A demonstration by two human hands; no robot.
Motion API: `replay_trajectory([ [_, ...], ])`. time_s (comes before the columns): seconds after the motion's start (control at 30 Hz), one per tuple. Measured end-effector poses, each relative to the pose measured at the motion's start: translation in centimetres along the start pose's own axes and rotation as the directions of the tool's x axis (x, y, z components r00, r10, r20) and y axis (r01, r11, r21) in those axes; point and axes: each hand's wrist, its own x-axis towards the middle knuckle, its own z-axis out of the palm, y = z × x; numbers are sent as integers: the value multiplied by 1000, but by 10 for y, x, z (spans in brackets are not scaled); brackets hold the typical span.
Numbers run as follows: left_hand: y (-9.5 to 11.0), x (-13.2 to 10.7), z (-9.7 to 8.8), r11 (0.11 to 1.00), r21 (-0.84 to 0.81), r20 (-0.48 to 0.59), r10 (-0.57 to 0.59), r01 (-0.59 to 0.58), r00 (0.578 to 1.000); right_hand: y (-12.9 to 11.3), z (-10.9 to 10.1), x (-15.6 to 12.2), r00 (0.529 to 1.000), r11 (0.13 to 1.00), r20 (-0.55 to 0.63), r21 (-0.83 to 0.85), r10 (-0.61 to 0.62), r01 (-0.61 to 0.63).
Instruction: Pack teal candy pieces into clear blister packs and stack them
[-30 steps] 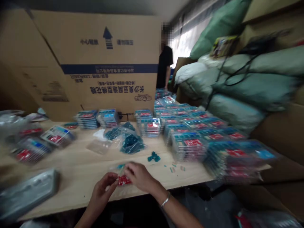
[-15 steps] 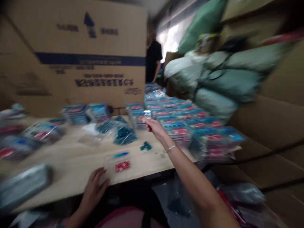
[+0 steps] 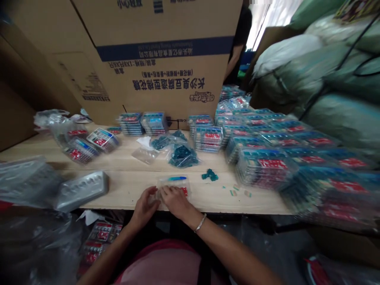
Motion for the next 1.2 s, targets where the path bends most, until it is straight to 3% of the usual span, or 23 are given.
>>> replay_trajectory([
  [0.13, 0, 1, -2, 999, 39, 29, 35, -36, 999, -9, -1, -3, 998, 999, 55, -52, 11, -8],
  [0.27, 5, 1, -5, 993, 87, 40, 82, -85, 996, -7, -4, -7, 998, 1000, 67, 28, -2, 0],
  [0.5, 12, 2, -14, 936, 220, 135, 251, -276, 959, -1, -5, -19, 997, 942, -65, 336, 48, -23],
  [0.63, 9, 5, -20, 891, 289, 175, 311, -351, 934, 7, -12, -31, 985, 923, -133, 381, 113, -54],
  [0.8, 9, 10, -22, 875, 316, 202, 314, -366, 928, 47, -12, -50, 963, 934, -217, 349, 161, -78],
  [0.9, 13, 8, -22, 880, 330, 210, 284, -342, 935, 89, -5, -57, 872, 919, -296, 188, 389, -346],
  [0.97, 18, 5, -23, 888, 330, 217, 257, -319, 942, 112, 4, -61, 826, 871, -283, 91, 487, -482],
  [1.1, 22, 8, -29, 927, 264, 234, 206, -266, 950, 131, 24, -68, 839, 880, -285, 41, 464, -473],
  [1.2, 13, 38, -39, 930, 276, 178, 197, -241, 964, 130, 30, -73, 832, 894, -343, 59, 437, -445],
])
